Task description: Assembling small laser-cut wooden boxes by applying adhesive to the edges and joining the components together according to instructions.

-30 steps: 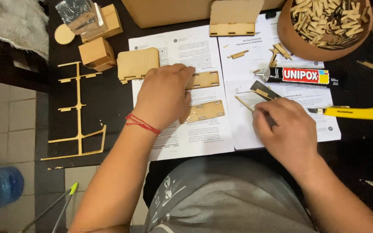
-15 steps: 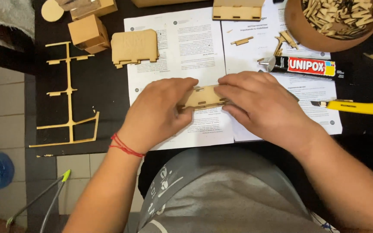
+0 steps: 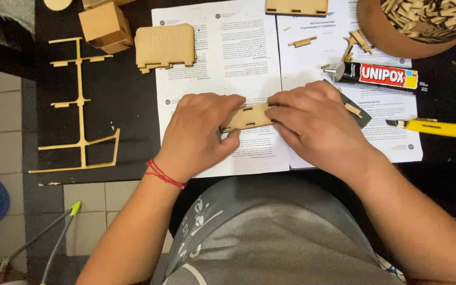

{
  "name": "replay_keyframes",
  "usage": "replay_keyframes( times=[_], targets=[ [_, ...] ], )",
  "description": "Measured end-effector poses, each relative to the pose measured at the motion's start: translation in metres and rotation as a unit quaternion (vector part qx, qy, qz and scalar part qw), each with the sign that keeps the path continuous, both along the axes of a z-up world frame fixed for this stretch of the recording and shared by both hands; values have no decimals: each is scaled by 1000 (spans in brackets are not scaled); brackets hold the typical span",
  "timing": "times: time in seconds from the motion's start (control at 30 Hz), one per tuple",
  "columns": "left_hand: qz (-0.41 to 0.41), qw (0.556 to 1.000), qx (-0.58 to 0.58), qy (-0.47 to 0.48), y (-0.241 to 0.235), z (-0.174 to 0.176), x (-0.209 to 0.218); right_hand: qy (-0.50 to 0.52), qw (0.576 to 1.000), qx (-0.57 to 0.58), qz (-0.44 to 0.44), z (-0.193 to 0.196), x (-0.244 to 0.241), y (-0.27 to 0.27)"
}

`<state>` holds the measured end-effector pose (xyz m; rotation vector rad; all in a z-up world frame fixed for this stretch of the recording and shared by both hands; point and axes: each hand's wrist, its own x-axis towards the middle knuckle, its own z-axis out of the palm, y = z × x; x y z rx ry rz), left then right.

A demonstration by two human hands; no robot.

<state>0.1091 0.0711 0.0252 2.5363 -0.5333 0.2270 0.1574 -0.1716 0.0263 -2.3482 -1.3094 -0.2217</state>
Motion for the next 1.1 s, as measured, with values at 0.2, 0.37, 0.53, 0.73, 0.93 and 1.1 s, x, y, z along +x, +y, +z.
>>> replay_keyframes(
  times=[0.2,0.37,0.53,0.73,0.93,1.1],
  targets=[
    [-15,1000,6,15,0,1,2,11,1000,-16,-20,-3,-1,-1],
    [-4,1000,12,26,-1,1,2,9,1000,-16,-15,-3,0,0],
    [-13,1000,3,9,1,-3,1,11,1000,-20,-20,-4,-1,1],
    [-19,1000,4,5,0,-2,2,8,1000,-16,-19,-6,-1,0],
    [-25,999,6,22,3,2,0,-2,1000,-24,-5,-1,-1,0],
    [16,999,48,22,7,0,-4,3,1000,-28,-1,1,0,2]
  ],
)
